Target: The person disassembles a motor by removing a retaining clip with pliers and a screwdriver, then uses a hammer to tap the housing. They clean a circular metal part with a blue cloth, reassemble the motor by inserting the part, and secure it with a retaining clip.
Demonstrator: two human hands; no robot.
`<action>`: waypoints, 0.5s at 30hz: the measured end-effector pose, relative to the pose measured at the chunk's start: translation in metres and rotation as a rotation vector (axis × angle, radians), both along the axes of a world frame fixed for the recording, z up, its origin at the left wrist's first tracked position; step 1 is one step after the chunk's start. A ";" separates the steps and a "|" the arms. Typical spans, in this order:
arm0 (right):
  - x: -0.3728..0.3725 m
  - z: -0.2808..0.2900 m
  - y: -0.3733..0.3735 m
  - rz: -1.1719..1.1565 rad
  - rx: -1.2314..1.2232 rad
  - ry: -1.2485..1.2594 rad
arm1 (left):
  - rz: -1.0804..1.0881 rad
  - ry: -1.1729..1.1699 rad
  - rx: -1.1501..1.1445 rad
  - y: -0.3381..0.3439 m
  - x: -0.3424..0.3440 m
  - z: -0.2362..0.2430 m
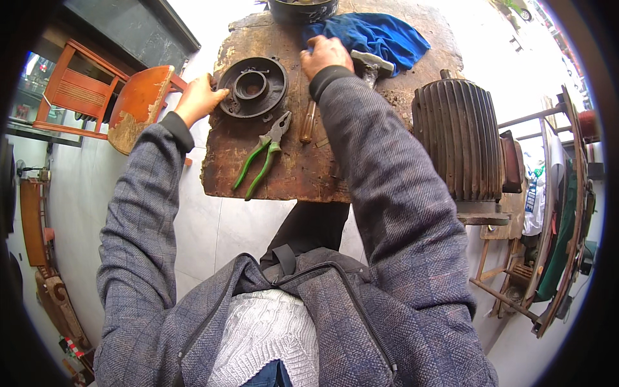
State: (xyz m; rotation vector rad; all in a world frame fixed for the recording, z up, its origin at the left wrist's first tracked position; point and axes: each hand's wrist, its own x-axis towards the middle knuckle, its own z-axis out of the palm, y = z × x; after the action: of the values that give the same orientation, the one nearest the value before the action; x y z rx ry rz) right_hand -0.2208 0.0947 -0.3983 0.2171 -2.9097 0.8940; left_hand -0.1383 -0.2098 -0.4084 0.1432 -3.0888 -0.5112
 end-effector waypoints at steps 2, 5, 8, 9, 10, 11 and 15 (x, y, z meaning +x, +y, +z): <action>-0.007 0.013 0.017 -0.097 0.090 0.044 | 0.014 -0.055 -0.005 0.002 -0.006 -0.006; -0.022 0.027 0.039 -0.162 0.225 0.160 | 0.086 -0.070 0.140 0.002 -0.019 0.004; -0.037 0.032 0.056 -0.198 0.351 0.083 | -0.064 0.239 0.037 0.014 -0.044 0.032; -0.040 0.032 0.060 -0.204 0.388 0.064 | -0.110 0.287 0.023 0.020 -0.056 0.047; -0.042 0.032 0.063 -0.198 0.413 0.036 | -0.172 0.362 -0.048 0.029 -0.066 0.061; -0.045 0.031 0.066 -0.193 0.430 0.023 | -0.236 0.434 -0.119 0.039 -0.073 0.073; -0.049 0.027 0.071 -0.180 0.476 0.001 | -0.400 0.511 -0.487 0.082 -0.078 0.105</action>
State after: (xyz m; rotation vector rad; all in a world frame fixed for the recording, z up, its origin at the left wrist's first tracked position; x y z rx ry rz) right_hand -0.2700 0.1656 -0.3710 -0.0161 -3.0308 0.1665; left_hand -0.2168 -0.1278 -0.3031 -0.5272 -2.6231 0.1971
